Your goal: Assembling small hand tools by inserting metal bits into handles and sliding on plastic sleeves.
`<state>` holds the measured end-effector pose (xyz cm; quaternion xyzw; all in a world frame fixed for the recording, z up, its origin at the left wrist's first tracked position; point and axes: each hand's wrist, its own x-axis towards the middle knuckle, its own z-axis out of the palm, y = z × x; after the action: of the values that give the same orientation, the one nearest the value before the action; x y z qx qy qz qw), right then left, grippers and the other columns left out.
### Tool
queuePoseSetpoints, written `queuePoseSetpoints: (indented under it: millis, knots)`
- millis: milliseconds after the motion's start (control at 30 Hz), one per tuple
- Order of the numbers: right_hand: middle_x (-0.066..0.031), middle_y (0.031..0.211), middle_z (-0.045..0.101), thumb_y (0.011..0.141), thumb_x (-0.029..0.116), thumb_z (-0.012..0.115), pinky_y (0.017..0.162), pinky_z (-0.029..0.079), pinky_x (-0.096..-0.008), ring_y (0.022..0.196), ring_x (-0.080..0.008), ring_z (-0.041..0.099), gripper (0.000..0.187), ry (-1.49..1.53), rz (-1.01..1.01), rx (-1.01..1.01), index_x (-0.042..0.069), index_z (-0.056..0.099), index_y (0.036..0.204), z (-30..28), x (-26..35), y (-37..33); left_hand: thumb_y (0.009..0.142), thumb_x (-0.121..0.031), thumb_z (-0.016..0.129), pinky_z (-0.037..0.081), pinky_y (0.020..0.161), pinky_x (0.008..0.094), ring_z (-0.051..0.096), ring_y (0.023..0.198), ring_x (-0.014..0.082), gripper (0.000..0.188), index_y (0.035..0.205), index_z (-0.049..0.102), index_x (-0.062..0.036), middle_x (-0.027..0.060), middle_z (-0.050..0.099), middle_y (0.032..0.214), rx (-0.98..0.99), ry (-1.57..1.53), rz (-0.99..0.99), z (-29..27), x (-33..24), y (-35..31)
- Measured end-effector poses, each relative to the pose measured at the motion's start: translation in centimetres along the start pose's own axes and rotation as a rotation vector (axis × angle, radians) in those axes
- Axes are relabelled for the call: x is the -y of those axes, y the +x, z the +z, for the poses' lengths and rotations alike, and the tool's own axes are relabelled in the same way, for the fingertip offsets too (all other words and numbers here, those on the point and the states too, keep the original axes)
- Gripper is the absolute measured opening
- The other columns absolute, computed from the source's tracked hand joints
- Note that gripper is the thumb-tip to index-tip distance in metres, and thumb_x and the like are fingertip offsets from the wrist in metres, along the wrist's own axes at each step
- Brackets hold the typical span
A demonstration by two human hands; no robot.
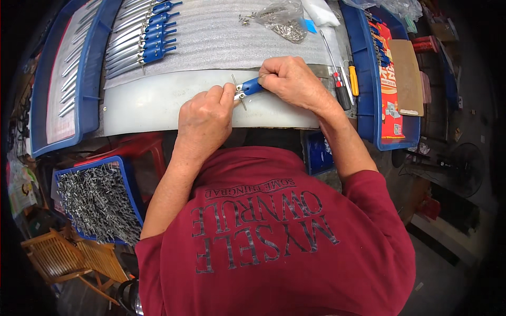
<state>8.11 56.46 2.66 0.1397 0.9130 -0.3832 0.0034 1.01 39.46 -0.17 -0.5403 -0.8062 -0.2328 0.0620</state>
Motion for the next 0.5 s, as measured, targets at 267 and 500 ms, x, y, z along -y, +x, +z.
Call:
queuePoseSetpoints:
  millis: [267, 500]
  knots:
    - [-0.0137, 0.053, 0.049, 0.07, 0.015, 0.053, 0.048, 0.037, -0.0307, 0.048, -0.0175, 0.046, 0.017, -0.069, -0.029, -0.036, -0.001, 0.056, 0.07, -0.06, 0.1, -0.26, 0.072, -0.013, 0.056, 0.043, 0.046, 0.0306, 0.053, 0.054, 0.0199, 0.016, 0.084, 0.052, -0.0039, 0.006, 0.048, 0.061, -0.002, 0.034, 0.011, -0.25, -0.25, 0.22]
    - [-0.0104, 0.053, 0.05, 0.076, 0.017, 0.055, 0.047, 0.036, -0.0289, 0.048, -0.0135, 0.044, 0.018, 0.004, -0.036, -0.018, -0.001, 0.057, 0.075, -0.46, -0.44, -0.62, 0.071, -0.014, 0.057, 0.043, 0.044, 0.0311, 0.053, 0.052, 0.0202, 0.016, 0.082, 0.051, -0.0042, 0.0057, 0.047, 0.06, -0.031, 0.003, -0.005, -0.2, -0.23, 0.16]
